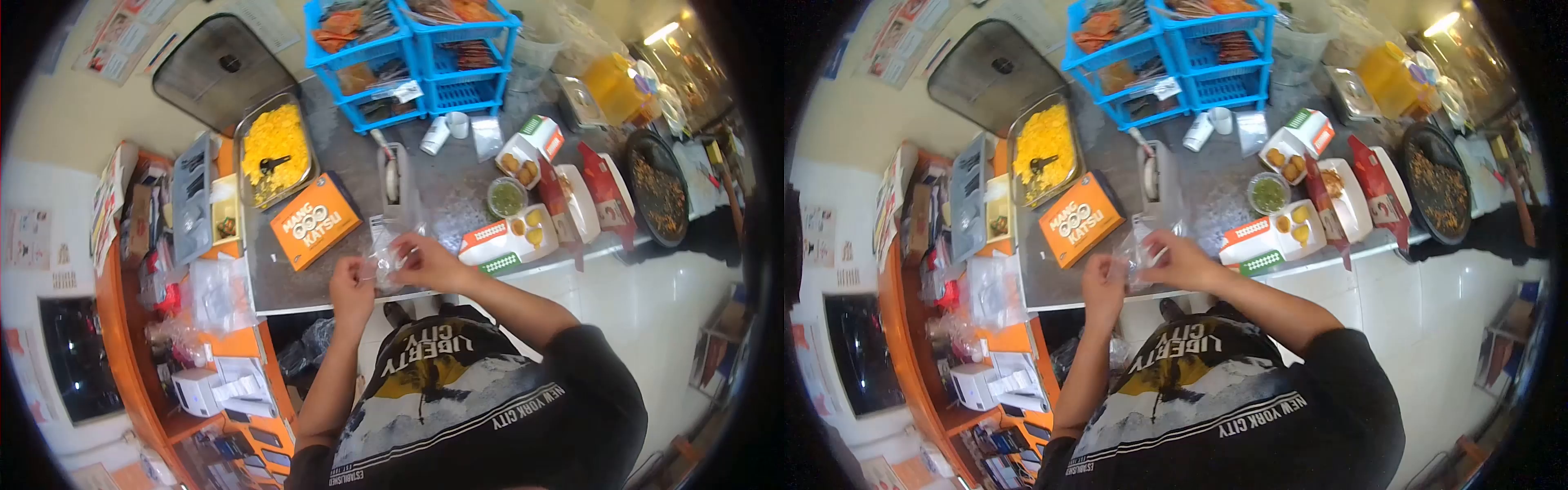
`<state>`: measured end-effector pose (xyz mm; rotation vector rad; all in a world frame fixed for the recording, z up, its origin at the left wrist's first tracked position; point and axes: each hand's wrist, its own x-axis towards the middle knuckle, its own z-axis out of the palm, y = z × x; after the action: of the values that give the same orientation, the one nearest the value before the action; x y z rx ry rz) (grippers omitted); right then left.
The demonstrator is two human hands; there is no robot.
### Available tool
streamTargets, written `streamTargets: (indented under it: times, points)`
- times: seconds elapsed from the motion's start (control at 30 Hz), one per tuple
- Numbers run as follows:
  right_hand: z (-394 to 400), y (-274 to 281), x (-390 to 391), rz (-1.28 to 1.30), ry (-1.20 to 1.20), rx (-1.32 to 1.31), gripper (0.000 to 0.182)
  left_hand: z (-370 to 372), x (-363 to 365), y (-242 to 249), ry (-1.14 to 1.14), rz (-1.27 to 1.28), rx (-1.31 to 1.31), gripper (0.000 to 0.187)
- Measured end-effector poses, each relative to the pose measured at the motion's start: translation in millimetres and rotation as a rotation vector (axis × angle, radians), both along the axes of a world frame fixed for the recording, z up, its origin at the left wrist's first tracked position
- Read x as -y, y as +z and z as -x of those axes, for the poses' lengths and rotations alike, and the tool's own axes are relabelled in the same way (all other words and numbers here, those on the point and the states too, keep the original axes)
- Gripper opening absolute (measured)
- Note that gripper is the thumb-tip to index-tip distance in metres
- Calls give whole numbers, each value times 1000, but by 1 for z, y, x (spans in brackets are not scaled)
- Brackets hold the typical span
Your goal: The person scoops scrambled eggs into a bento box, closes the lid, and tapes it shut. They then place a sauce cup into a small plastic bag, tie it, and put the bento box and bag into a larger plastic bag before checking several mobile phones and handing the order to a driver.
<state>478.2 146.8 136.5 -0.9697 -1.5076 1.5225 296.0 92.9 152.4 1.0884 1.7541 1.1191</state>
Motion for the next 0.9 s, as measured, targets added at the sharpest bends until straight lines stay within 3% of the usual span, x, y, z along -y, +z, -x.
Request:
streamTargets:
  times: [0.03,0.13,0.3,0.43,0.63,0.73,0.83,0.9]
  points:
    - [1,-4,0,17,184,14,32,1,5,-1,-4,40,-5,17]
    - [24,-25,-4,101,220,24,24,12,22,0,-64,115,-57,16]
    - [43,-15,23,8,56,150,18,42,53,-4,-276,148,-266,17]
    - [55,4,43,-182,-25,301,13,61,64,-8,-278,208,-122,18]
    - [69,19,68,-382,-100,552,22,73,83,1,-329,330,-44,19]
    - [76,5,74,-248,125,742,23,83,81,0,-279,236,-33,15]
    - [93,17,88,-137,583,821,22,97,81,-26,-263,106,8,10]
    - [103,18,93,-110,396,803,15,99,88,-34,-224,99,60,10]
